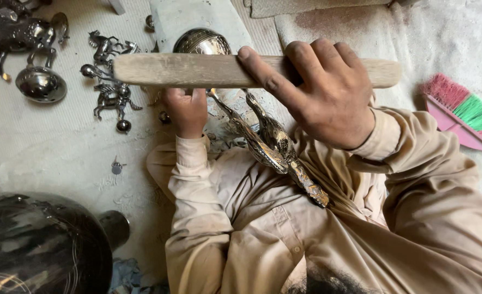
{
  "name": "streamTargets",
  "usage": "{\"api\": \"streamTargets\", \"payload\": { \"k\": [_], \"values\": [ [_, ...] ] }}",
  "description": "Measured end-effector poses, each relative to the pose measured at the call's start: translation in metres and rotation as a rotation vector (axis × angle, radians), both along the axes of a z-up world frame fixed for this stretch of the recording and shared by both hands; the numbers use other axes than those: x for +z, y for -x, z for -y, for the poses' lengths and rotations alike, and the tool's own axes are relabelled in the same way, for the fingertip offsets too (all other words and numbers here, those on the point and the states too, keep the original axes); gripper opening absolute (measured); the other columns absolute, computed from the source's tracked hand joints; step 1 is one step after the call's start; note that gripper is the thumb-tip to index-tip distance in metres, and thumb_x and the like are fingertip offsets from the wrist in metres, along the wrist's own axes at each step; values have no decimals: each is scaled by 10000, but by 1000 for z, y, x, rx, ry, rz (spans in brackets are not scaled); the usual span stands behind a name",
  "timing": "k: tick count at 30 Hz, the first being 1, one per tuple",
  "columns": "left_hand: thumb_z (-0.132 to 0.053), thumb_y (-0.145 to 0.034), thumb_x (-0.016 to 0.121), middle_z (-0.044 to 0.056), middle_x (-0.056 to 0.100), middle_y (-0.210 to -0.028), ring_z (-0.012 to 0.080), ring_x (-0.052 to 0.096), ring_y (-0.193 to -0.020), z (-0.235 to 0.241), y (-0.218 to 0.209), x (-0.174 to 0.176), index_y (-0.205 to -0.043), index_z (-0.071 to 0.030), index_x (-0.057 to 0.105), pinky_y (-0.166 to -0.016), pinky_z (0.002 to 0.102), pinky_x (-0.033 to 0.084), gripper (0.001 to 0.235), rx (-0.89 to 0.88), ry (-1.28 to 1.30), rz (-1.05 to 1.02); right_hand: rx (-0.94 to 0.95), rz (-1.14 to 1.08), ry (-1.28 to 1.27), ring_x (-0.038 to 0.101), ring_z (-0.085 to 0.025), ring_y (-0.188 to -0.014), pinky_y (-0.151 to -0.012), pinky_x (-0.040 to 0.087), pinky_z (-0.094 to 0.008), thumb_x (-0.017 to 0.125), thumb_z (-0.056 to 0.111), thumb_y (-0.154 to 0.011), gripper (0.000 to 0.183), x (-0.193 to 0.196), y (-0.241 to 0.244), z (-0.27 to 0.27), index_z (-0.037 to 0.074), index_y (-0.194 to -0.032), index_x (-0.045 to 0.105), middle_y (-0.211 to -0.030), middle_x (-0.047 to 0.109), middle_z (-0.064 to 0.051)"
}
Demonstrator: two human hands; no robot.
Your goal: The person sits on the floor and uses a wooden mallet and a small metal chisel to engrave a pattern onto a silver-colored metal horse figurine. They repeatedly strike the chisel to create textured details on the horse's body and a spherical object attached to it.
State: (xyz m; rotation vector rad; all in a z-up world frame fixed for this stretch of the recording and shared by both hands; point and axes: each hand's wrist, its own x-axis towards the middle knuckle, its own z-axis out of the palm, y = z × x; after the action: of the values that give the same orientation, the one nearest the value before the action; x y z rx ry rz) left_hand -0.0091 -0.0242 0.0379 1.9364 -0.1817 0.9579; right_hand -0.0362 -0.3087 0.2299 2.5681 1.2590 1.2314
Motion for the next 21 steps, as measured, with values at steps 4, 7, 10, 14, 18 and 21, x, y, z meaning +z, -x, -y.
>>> {"api": "streamTargets", "payload": {
  "k": [4,7,10,14,18,21],
  "values": [
    [-35,-983,679,161,693,-1085,227,710,-957,-2,6,-6,-1176,31,625,-820,380,607,211,60,-33,54,10,-66,-111,533,-159,-826,-703,441,-303,640,120,-1083,509,-37,-3,20,240,-1573,570,-1019,565,-38],
    [-83,-1021,644,124,670,-977,176,712,-848,12,23,-23,-1128,-2,583,-729,331,634,148,-13,355,108,-15,-212,-350,586,-181,-806,-685,475,-333,734,47,-1050,484,-88,-14,42,205,-1501,656,-999,619,-45],
    [-184,-1115,552,84,656,-930,182,655,-850,42,65,-53,-1151,-26,558,-833,336,561,162,37,511,3,-150,-496,-627,675,-218,-823,-709,546,-326,754,-31,-956,486,-156,-14,80,92,-1423,691,-1020,676,-118],
    [-360,-1161,437,55,616,-992,170,583,-896,78,113,-95,-1152,-44,572,-846,373,489,344,72,317,-268,-381,-636,-732,707,-263,-910,-821,599,-346,855,109,-955,532,-251,-6,149,33,-1445,661,-1110,696,-145],
    [-408,-1153,483,208,565,-1247,291,528,-1134,93,119,-126,-1414,46,489,-1017,390,446,524,4,470,-265,-642,-763,-724,714,-273,-900,-773,570,-402,878,188,-982,491,-298,18,198,24,-1403,687,-1080,705,-188],
    [-417,-1123,518,302,488,-1444,410,474,-1364,93,111,-151,-1516,59,365,-1181,403,384,636,252,-267,-97,-703,-768,-702,709,-292,-961,-847,570,-416,862,196,-991,377,-298,42,201,52,-1314,730,-1155,716,-190]
  ]
}}
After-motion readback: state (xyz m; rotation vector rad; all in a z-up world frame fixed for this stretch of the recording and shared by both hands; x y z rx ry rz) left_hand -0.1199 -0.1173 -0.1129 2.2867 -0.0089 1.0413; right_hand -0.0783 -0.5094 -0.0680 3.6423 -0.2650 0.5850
